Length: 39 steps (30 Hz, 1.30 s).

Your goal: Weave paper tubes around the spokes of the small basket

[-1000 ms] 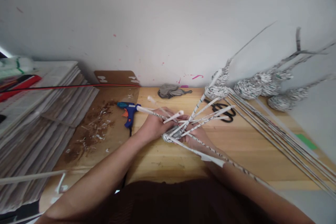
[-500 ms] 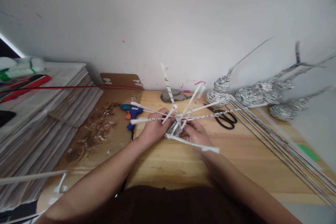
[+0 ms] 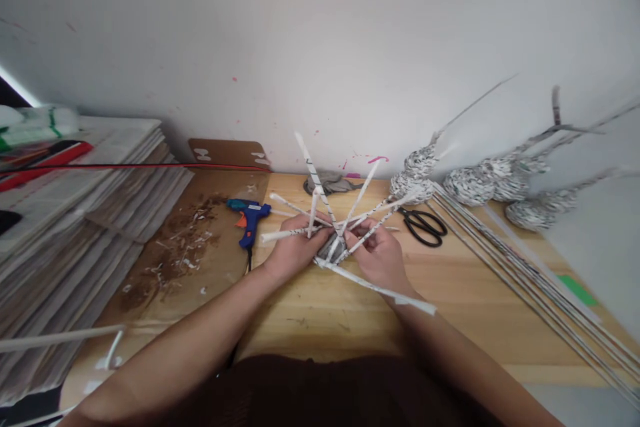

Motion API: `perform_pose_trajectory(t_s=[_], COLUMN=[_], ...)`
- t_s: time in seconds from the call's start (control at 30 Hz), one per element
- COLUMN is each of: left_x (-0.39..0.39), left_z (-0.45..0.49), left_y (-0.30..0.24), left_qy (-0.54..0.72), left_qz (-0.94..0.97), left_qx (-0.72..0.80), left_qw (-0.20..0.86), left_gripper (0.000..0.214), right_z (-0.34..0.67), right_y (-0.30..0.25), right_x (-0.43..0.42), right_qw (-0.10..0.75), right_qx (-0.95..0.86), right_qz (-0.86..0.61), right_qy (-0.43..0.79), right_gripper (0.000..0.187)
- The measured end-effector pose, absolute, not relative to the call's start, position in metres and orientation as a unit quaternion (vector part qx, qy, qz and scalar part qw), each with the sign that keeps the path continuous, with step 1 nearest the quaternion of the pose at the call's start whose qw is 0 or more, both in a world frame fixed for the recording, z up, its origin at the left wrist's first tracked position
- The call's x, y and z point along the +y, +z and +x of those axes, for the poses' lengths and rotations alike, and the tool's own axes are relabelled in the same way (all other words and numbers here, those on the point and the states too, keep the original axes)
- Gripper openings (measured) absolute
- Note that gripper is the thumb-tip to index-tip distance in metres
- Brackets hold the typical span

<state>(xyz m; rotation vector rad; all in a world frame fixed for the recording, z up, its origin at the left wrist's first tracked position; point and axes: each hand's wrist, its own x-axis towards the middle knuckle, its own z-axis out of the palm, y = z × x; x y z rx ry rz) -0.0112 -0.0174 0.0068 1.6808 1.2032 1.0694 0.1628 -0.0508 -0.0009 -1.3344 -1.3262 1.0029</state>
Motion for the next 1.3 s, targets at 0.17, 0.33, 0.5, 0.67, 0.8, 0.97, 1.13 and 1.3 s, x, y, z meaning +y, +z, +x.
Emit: perform_pose_trajectory(t_s=[0.17,0.33,0.5,0.67,0.8,0.97,1.13,1.3], left_x=[-0.02,-0.022,-0.02,-0.019,-0.02,-0.021,-0.019,-0.017], left_z=[-0.011,-0.009,-0.006,-0.006,-0.009,-0.01,-0.012,-0.015], left_y=[0.009,0.012,0.007,0.005,0.009,0.009,0.005,0.006], left_qy=[0.423,0.414,0.424,0.446,0.449,0.434,0.458,0.431], left_qz=[0.67,0.679,0.664,0.631,0.648,0.693,0.696,0.71], left_qx=[0.458,0.464,0.449,0.44,0.418,0.404,0.422,0.449], left_qw=[0.403,0.39,0.422,0.457,0.451,0.411,0.358,0.329], left_gripper=[0.009,0.008,0.009,0.008,0.007,0.015,0.017,0.02], right_z=[0.163,0.163,0.161,0.16,0.16,0.161,0.167,0.171], right_y=[0.004,0.008,0.005,0.006,0.012,0.013,0.012,0.019], right_x=[-0.052,-0.049,-0.055,-0.061,-0.057,-0.051,-0.05,-0.048], right_qw=[0.485,0.543,0.578,0.617,0.631,0.602,0.514,0.41], right_qx=[-0.542,-0.493,-0.514,-0.521,-0.473,-0.415,-0.5,-0.521], right_qz=[-0.553,-0.49,-0.473,-0.46,-0.416,-0.453,-0.518,-0.531], right_qy=[0.408,0.472,0.421,0.369,0.452,0.51,0.467,0.527], right_gripper=[0.025,0.021,0.022,0.015,0.013,0.031,0.027,0.028])
